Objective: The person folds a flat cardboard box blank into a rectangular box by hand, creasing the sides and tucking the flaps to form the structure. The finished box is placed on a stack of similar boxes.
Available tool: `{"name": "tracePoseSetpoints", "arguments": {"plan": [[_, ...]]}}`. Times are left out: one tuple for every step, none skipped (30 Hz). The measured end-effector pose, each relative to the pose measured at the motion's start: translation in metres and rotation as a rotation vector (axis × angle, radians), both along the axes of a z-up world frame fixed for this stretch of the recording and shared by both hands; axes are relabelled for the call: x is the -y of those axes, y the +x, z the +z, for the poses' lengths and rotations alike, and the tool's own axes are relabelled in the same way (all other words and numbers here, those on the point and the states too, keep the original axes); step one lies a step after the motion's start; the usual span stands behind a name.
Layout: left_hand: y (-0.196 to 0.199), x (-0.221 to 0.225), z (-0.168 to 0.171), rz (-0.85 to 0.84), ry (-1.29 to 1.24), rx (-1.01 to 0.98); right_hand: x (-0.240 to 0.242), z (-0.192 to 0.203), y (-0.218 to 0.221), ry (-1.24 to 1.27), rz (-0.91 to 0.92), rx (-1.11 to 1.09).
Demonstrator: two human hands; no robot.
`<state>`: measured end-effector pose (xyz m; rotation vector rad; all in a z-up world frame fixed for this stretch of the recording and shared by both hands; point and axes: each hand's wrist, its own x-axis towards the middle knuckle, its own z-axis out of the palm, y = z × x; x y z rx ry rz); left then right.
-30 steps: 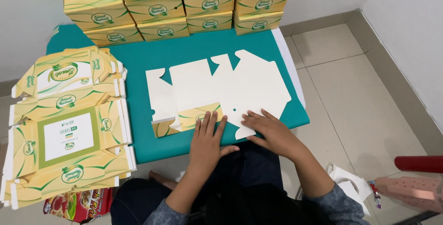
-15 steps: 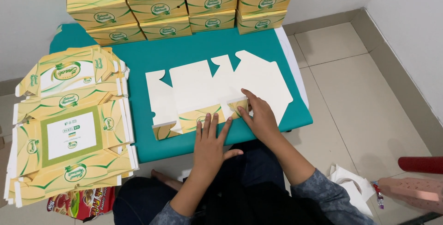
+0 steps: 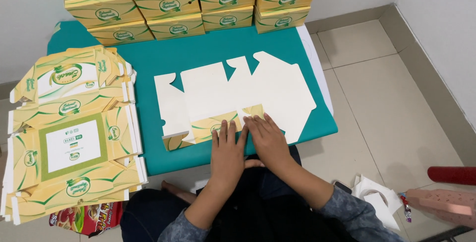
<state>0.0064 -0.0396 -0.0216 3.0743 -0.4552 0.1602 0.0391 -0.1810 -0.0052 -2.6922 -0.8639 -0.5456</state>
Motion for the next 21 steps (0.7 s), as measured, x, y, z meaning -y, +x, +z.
{"name": "tracePoseSetpoints", "arguments": {"plan": [[0.001, -0.001, 0.002, -0.003, -0.017, -0.01, 0.008, -0.008, 0.001, 0.038, -0.006, -0.004], [0.0, -0.001, 0.003, -0.007, -0.035, -0.025, 0.016, -0.016, 0.001, 0.075, -0.013, -0.012], [-0.001, -0.002, 0.004, -0.006, -0.036, -0.03, 0.02, -0.011, -0.003, 0.074, -0.013, -0.016], [0.0, -0.002, 0.005, -0.008, -0.04, -0.036, 0.025, -0.006, -0.005, 0.088, -0.038, -0.042], [0.0, -0.002, 0.007, -0.01, -0.044, -0.042, 0.03, -0.001, -0.007, 0.102, -0.063, -0.068], [0.0, -0.002, 0.007, -0.013, -0.046, -0.042, 0.03, 0.002, -0.008, 0.101, -0.066, -0.068], [0.0, -0.002, 0.007, -0.012, -0.045, -0.04, 0.03, 0.004, -0.009, 0.118, -0.081, -0.084], [0.0, -0.003, 0.007, -0.01, -0.045, -0.04, 0.03, 0.006, -0.011, 0.135, -0.094, -0.101], [-0.001, -0.002, 0.006, -0.011, -0.047, -0.042, 0.027, 0.008, -0.011, 0.133, -0.096, -0.103], [0.0, -0.002, 0.006, -0.014, -0.037, -0.044, 0.024, 0.01, -0.011, 0.133, -0.087, -0.066], [0.0, -0.002, 0.006, -0.016, -0.026, -0.047, 0.021, 0.013, -0.011, 0.133, -0.078, -0.03], [0.0, -0.001, 0.003, -0.019, -0.029, -0.048, 0.014, 0.013, -0.011, 0.13, -0.08, -0.03], [0.0, 0.001, 0.0, -0.014, -0.013, -0.068, 0.008, 0.013, -0.011, 0.147, -0.022, -0.019], [0.0, 0.002, -0.003, -0.01, 0.003, -0.088, 0.001, 0.013, -0.011, 0.163, 0.036, -0.007], [0.0, 0.003, -0.004, -0.013, 0.001, -0.088, 0.001, 0.011, -0.011, 0.161, 0.033, -0.006], [-0.001, 0.003, -0.005, -0.017, 0.046, -0.09, 0.0, 0.009, -0.011, 0.141, 0.042, 0.022], [-0.001, 0.003, -0.006, -0.022, 0.09, -0.093, 0.0, 0.007, -0.011, 0.121, 0.052, 0.05], [-0.002, 0.003, -0.007, -0.017, 0.093, -0.092, 0.004, 0.007, -0.01, 0.124, 0.056, 0.051], [-0.003, 0.003, -0.008, -0.006, 0.061, -0.057, 0.009, 0.008, -0.009, 0.149, 0.016, -0.004], [-0.003, 0.003, -0.01, 0.003, 0.03, -0.021, 0.014, 0.008, -0.008, 0.175, -0.026, -0.059], [-0.004, 0.003, -0.009, 0.006, 0.034, -0.02, 0.014, 0.009, -0.009, 0.179, -0.023, -0.058]]}}
